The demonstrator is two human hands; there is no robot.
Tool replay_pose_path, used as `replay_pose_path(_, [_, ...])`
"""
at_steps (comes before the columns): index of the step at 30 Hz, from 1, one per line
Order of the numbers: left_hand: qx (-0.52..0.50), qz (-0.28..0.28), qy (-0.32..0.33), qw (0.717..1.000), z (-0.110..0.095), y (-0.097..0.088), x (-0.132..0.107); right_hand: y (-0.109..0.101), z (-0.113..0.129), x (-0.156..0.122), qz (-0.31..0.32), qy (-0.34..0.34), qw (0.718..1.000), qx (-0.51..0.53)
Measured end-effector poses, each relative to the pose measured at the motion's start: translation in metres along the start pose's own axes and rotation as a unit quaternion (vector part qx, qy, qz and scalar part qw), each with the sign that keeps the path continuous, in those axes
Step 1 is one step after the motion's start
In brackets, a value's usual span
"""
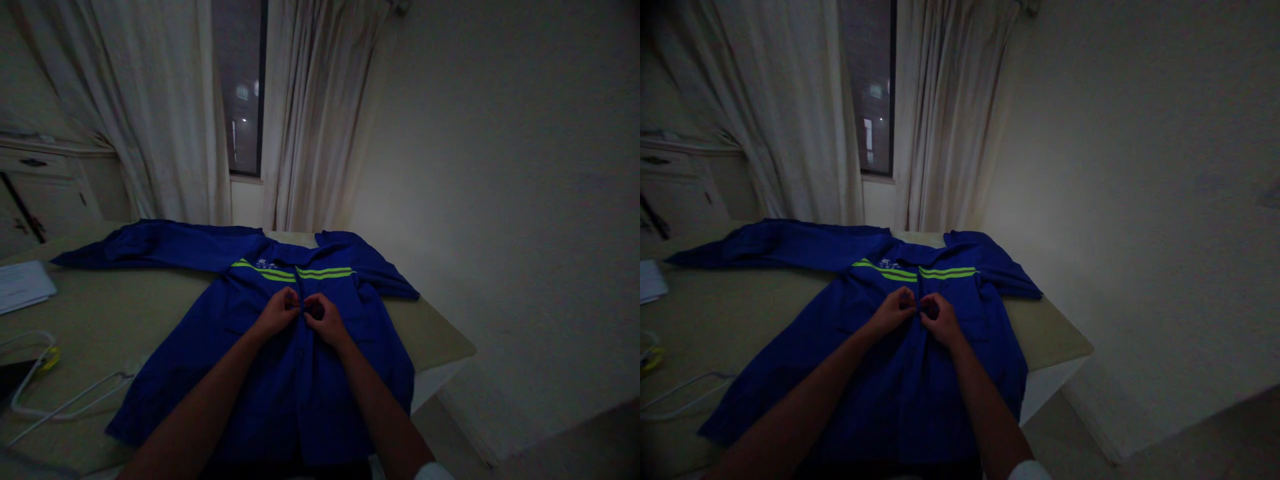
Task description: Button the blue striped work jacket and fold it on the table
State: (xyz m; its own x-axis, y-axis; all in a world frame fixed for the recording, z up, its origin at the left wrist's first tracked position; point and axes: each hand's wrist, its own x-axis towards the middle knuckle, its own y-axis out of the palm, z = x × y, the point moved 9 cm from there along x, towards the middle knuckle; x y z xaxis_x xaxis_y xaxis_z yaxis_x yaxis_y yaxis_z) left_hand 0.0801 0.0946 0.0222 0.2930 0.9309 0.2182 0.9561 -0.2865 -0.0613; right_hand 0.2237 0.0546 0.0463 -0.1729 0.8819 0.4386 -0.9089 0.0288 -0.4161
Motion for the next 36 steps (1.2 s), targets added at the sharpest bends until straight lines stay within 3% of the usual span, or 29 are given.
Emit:
replay_pose_path(7, [-0.035,0.011,-0.077,0.996,0.009,-0.001,-0.002,0.000,0.003,-0.001,-0.009,-0.008,1.000,-0.013])
replay_pose_path(13, [-0.076,0.023,-0.087,0.993,0.013,-0.002,-0.003,0.000,0.004,-0.002,-0.018,-0.011,1.000,-0.015])
replay_pose_path(23, [-0.117,0.034,-0.104,0.987,0.021,-0.007,0.001,0.001,0.019,-0.005,-0.048,-0.070,0.992,-0.090])
replay_pose_path(28, [-0.128,0.047,-0.093,0.986,0.016,-0.006,0.001,0.008,0.030,-0.008,-0.023,-0.110,0.986,-0.122])
replay_pose_path(33, [-0.085,0.012,-0.105,0.991,0.023,-0.011,0.004,0.012,0.036,-0.009,-0.014,-0.131,0.983,-0.129])
replay_pose_path(36, [-0.103,0.020,-0.102,0.989,0.027,-0.008,0.005,0.015,0.034,-0.009,0.000,-0.126,0.987,-0.102])
